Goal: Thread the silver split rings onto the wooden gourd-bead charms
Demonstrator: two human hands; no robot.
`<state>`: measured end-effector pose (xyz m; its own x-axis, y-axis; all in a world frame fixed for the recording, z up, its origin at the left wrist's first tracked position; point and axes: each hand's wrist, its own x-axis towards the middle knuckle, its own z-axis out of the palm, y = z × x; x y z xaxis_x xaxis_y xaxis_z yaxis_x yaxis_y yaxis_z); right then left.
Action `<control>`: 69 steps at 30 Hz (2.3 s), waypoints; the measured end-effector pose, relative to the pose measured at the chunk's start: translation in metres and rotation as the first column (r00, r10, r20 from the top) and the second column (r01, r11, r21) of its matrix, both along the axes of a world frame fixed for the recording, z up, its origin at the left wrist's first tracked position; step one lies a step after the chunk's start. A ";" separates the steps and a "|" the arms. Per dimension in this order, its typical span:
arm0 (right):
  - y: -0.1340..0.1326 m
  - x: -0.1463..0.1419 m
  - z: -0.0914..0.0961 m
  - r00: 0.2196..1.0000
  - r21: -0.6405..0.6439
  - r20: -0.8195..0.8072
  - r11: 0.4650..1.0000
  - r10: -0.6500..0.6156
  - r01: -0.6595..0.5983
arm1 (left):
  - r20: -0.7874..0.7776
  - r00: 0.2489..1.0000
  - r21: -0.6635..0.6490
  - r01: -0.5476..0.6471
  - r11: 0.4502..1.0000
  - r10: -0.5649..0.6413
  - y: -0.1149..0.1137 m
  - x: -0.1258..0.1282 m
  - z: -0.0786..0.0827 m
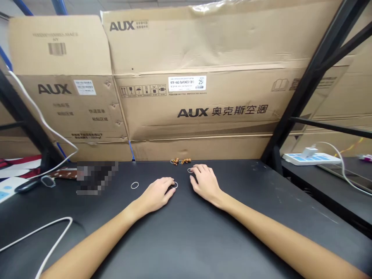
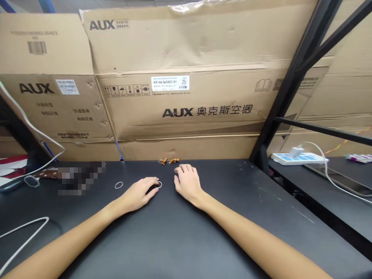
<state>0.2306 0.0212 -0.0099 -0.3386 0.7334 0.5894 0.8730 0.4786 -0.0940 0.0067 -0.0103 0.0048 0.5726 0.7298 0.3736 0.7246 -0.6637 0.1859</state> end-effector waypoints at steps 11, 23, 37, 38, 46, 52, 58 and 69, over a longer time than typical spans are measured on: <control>0.010 0.009 -0.002 0.986 -0.101 0.083 0.983 -0.143 0.151 | 0.026 1.000 -0.014 -0.002 1.000 0.002 -0.002 0.000 0.002; 0.005 0.001 -0.005 0.993 -0.106 0.085 0.990 -0.085 0.093 | 0.027 1.000 -0.012 0.000 1.000 0.000 -0.002 0.000 0.002; -0.008 -0.006 0.004 0.949 -0.175 0.040 0.937 0.313 -0.302 | 0.005 0.999 0.041 0.047 0.998 -0.048 -0.001 0.002 0.000; -0.008 -0.006 0.004 0.951 -0.174 0.026 0.938 0.308 -0.299 | 0.011 0.998 0.030 0.054 0.998 -0.054 -0.001 0.002 0.000; -0.005 -0.004 -0.002 0.953 -0.151 -0.066 0.941 0.296 -0.303 | 0.005 0.996 0.064 -0.085 0.994 0.085 0.002 0.001 -0.002; -0.001 -0.003 -0.004 0.961 -0.135 -0.164 0.960 0.224 -0.247 | -0.006 0.972 0.175 -0.232 0.957 0.237 0.004 0.000 -0.008; -0.003 -0.003 -0.003 0.978 -0.147 -0.117 0.971 0.174 -0.190 | -0.065 0.992 0.174 -0.092 0.980 0.105 0.001 0.003 -0.001; -0.007 -0.007 0.001 0.941 -0.149 -0.143 0.933 0.307 -0.327 | -0.016 1.000 0.058 0.017 0.998 -0.016 0.003 0.000 0.000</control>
